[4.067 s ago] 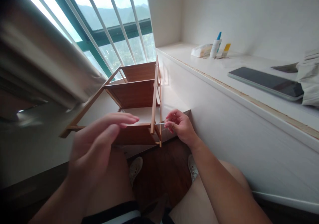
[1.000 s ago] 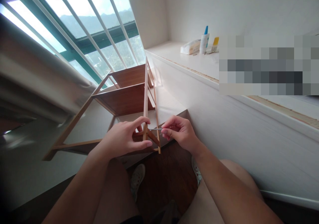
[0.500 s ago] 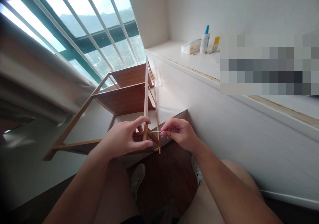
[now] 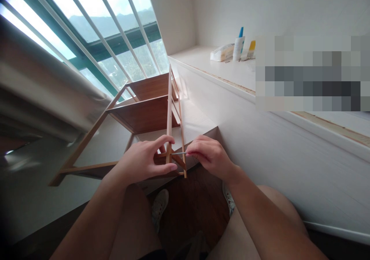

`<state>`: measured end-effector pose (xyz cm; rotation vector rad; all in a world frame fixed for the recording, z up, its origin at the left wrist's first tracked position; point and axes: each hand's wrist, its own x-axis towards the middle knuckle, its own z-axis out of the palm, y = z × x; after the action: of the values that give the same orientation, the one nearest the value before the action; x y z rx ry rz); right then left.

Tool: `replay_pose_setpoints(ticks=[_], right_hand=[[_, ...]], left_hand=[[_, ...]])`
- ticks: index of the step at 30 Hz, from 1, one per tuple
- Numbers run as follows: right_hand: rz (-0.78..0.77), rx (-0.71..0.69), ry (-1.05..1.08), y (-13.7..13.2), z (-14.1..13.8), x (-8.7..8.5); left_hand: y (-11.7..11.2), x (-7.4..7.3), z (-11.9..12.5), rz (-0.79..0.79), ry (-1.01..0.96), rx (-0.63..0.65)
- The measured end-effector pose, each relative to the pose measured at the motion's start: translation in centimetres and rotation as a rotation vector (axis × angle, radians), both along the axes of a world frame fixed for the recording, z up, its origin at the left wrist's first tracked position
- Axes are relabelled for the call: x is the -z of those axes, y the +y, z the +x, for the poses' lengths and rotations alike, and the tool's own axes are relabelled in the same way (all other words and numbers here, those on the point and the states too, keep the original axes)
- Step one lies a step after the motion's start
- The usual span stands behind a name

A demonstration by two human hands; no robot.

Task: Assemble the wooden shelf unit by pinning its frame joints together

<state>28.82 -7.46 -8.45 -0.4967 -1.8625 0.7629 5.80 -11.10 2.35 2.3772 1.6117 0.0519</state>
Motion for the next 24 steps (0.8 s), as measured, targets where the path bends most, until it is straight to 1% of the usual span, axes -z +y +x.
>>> replay_pose_setpoints(ticks=[3,7,15,24], right_hand=[[0.087,-0.001,-0.031,-0.07,0.23,-0.14],[0.108,0.012,-0.041,0.05,0.3,-0.06],[0.075,0.015,-0.03,0.03,0.28,-0.19],[-0.004,0.018,0.0,-0.01,-0.11,-0.2]], left_hand=[[-0.06,0.04,-0.03,0.007,0.0,-0.002],[-0.07,0.08,0.01,0.009,0.002,0.001],[0.12,0.07,0.04,-0.006,0.002,0.002],[-0.07,0.03,0.02,-0.001,0.011,0.002]])
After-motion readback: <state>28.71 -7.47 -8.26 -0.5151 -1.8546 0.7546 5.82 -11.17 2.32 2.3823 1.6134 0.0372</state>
